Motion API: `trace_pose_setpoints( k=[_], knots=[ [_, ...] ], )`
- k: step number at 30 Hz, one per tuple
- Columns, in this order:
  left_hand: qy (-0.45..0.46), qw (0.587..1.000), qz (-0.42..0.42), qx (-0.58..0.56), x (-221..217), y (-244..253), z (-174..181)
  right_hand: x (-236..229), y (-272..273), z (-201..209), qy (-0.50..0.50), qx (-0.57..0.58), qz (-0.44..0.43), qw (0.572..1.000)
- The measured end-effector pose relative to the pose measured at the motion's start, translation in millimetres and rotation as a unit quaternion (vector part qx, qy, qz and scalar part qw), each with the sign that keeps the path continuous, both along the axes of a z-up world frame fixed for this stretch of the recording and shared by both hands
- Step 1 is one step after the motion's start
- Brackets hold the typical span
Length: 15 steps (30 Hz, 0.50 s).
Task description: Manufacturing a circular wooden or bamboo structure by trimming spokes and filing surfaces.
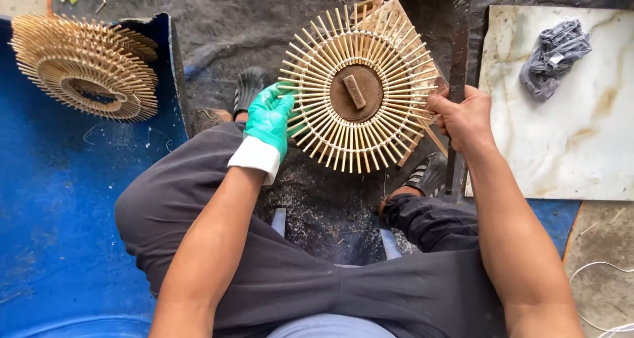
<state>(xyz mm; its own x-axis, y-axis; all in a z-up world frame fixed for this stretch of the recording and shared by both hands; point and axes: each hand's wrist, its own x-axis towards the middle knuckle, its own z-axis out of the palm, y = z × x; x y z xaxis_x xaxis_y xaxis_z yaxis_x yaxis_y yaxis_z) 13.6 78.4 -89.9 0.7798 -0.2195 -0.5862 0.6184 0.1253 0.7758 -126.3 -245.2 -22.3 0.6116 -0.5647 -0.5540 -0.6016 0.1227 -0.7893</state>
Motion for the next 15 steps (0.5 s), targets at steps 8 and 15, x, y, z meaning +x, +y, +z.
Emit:
trace_pose_setpoints(
  k=[8, 15],
  knots=[
    [-0.35, 0.879, -0.092, 0.311, 1, -6, 29, 5, 13, 6, 0.025, -0.012, 0.026, 0.999],
    [-0.413, 0.626, -0.455, 0.48, -19, -106, 86, -6, 14, -4, 0.004, 0.007, 0.03, 1.0]
  ],
)
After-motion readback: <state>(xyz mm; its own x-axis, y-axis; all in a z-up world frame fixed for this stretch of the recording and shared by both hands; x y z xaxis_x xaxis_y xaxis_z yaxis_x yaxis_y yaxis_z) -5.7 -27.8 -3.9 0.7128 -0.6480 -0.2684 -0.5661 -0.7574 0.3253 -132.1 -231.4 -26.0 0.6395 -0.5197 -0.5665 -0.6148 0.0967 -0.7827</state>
